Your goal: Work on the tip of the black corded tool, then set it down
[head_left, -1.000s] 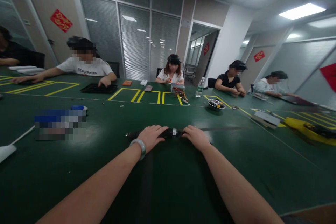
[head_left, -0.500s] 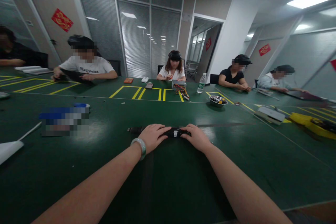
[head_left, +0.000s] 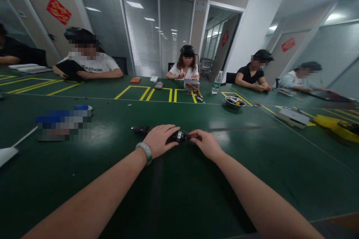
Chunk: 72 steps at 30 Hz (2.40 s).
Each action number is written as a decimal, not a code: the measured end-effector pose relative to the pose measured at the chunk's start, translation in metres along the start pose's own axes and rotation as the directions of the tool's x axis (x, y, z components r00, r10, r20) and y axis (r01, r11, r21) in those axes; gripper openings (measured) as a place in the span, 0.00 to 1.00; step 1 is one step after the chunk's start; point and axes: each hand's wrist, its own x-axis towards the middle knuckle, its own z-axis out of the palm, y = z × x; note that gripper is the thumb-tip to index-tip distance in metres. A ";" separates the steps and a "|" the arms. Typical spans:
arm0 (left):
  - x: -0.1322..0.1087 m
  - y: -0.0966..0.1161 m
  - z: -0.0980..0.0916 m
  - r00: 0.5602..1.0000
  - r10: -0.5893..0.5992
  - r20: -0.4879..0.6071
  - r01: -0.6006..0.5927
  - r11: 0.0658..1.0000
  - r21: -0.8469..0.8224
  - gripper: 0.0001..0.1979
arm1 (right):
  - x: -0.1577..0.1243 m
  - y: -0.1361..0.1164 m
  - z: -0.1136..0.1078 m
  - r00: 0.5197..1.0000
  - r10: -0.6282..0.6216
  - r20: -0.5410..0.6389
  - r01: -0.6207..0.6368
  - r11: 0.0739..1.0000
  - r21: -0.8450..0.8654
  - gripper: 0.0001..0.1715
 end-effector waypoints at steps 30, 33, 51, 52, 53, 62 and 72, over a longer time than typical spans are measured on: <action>0.005 0.029 0.004 0.996 -0.058 0.072 0.060 0.998 -0.023 0.19 | 0.000 -0.017 0.003 0.978 -0.205 0.047 0.209 0.923 -0.322 0.10; 0.005 0.028 0.005 0.996 -0.058 0.073 0.060 0.998 -0.027 0.19 | -0.001 -0.015 0.004 0.984 -0.176 0.029 0.175 0.926 -0.336 0.10; 0.004 0.032 -0.002 0.990 -0.119 0.076 0.117 0.993 0.020 0.16 | -0.022 -0.011 -0.040 0.973 0.164 0.160 -0.047 0.827 -0.560 0.17; 0.005 0.032 -0.001 0.989 -0.131 0.071 0.129 0.991 0.028 0.16 | -0.024 -0.009 -0.045 0.965 0.193 0.179 -0.061 0.826 -0.560 0.20; 0.005 0.031 -0.001 0.988 -0.140 0.067 0.138 0.990 0.036 0.16 | -0.026 -0.007 -0.051 0.957 0.214 0.197 -0.070 0.828 -0.557 0.24; 0.005 0.024 0.004 0.986 -0.159 0.054 0.159 0.987 0.001 0.15 | -0.032 -0.014 -0.065 0.907 0.359 0.218 -0.155 0.768 -0.622 0.07; 0.006 0.026 0.004 0.983 -0.179 0.045 0.179 0.984 0.003 0.14 | -0.005 0.006 -0.043 0.936 0.330 -0.124 -0.351 0.834 -0.426 0.12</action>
